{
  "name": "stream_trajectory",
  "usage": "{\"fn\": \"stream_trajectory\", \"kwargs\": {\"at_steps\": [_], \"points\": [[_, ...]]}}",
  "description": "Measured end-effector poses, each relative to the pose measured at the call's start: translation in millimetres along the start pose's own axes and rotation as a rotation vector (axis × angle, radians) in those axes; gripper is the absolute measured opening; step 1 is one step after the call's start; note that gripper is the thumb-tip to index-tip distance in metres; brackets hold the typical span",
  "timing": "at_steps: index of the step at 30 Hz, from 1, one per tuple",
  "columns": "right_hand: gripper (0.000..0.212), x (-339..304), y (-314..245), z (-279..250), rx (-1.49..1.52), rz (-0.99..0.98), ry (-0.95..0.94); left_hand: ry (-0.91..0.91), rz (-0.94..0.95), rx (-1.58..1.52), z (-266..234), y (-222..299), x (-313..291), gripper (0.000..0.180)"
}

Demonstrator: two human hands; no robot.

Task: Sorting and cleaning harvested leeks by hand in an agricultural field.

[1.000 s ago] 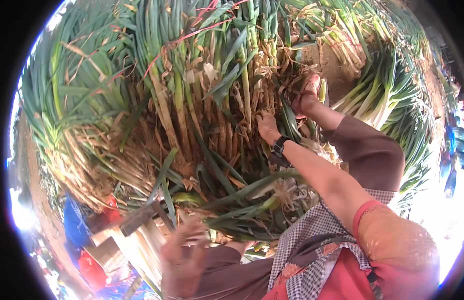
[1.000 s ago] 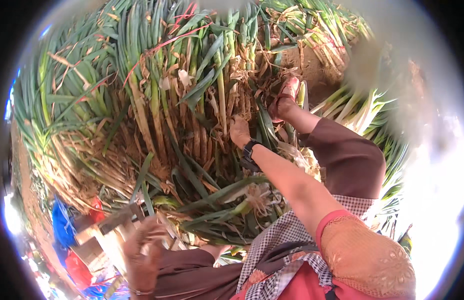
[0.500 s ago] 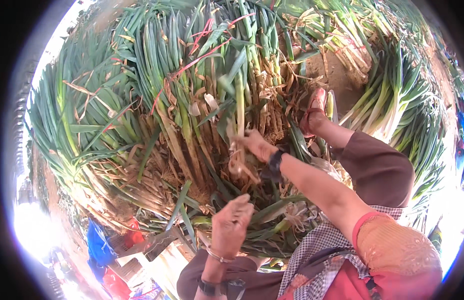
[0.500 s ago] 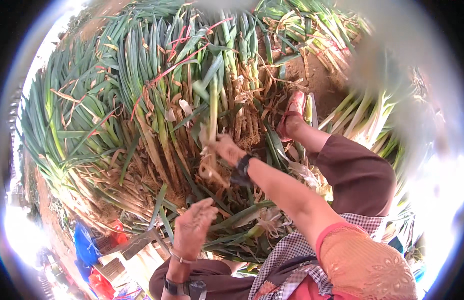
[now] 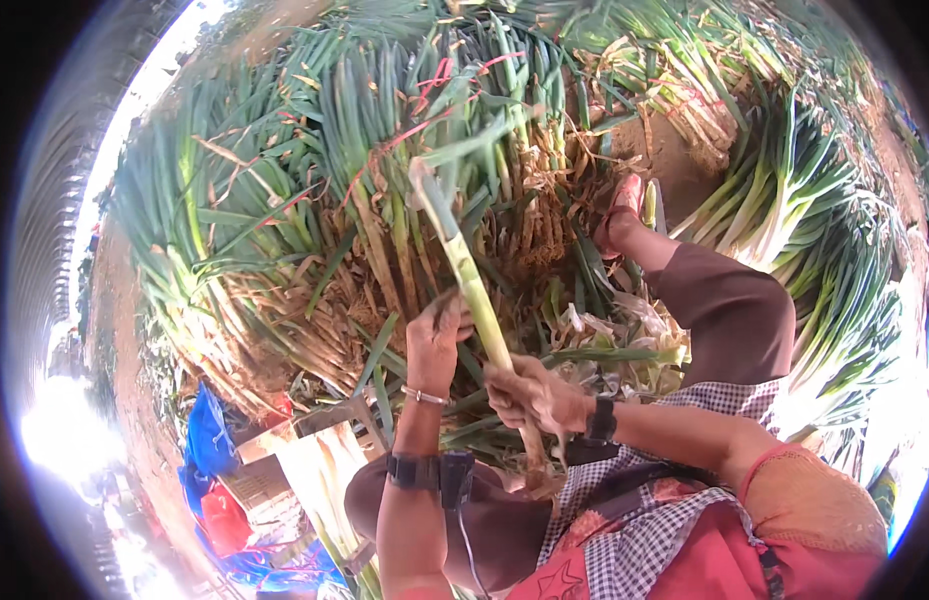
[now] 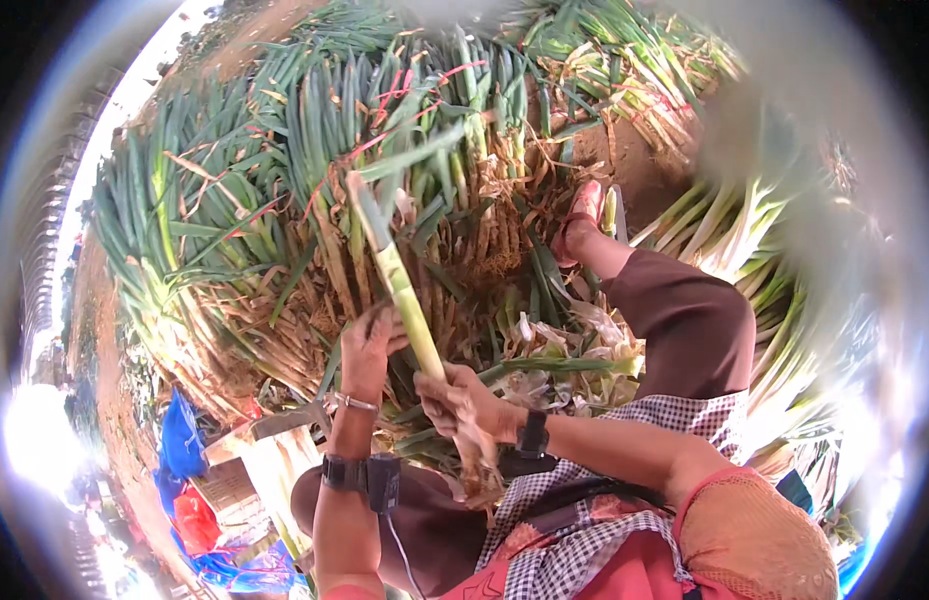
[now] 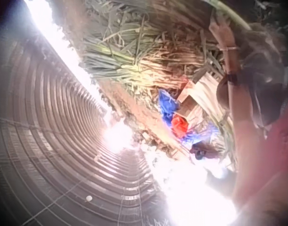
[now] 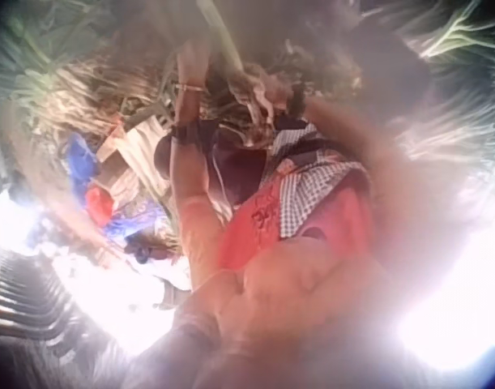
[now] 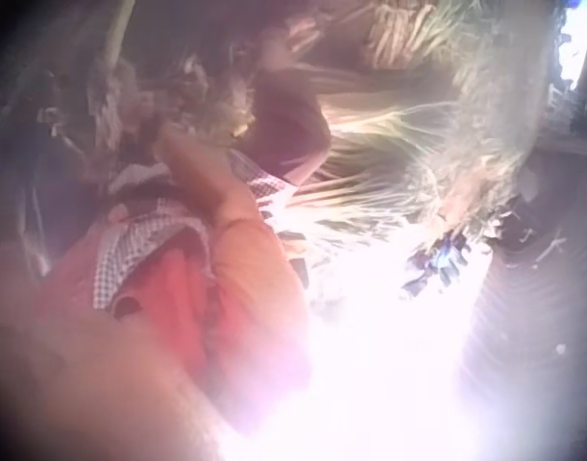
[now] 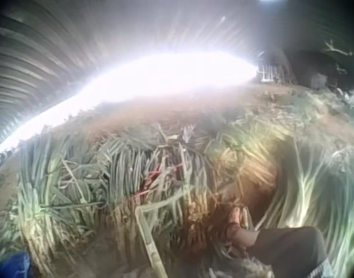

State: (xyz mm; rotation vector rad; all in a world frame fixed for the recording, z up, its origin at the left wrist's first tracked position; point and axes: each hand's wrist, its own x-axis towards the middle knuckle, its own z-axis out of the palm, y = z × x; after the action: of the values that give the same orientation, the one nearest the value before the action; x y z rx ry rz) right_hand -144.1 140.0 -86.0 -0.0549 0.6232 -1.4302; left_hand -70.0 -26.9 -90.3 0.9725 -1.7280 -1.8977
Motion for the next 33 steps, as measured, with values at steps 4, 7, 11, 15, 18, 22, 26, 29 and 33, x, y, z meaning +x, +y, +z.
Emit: {"fn": "stream_trajectory", "kwargs": {"at_steps": [4, 7, 11, 15, 18, 22, 26, 29, 33], "points": [[0.02, -26, 12, 9, -0.384, -0.143, 0.005, 0.073, 0.147, -0.299, 2, 45, -9, 0.042], [0.02, -37, 21, 5, -0.945, -0.383, 0.158, 0.17, 0.316, -0.362, -7, 49, -28, 0.027], [0.02, -45, 21, 16, -1.274, -0.634, 0.262, 0.263, 0.323, -0.636, 7, 65, -62, 0.017], [0.021, -46, 16, 21, -1.25, -0.559, 0.2, 0.242, 0.356, -0.653, 6, 73, -82, 0.015], [0.03, -47, 12, 22, -0.741, -0.219, -0.096, 0.271, 0.414, -0.545, -6, 67, -84, 0.017], [0.043, -56, -1, 9, -0.522, -0.035, -0.306, 0.277, 0.36, -0.489, -2, 69, -85, 0.021], [0.047, -59, -7, 3, -0.443, 0.09, -0.379, 0.247, 0.205, -0.418, -2, 76, -91, 0.027], [0.049, -60, -7, 5, -0.477, 0.12, -0.392, 0.225, 0.153, -0.34, -7, 74, -90, 0.022], [0.04, -53, -11, 3, -0.662, -0.017, -0.345, 0.363, 0.217, -0.381, -8, 69, -81, 0.018]]}}
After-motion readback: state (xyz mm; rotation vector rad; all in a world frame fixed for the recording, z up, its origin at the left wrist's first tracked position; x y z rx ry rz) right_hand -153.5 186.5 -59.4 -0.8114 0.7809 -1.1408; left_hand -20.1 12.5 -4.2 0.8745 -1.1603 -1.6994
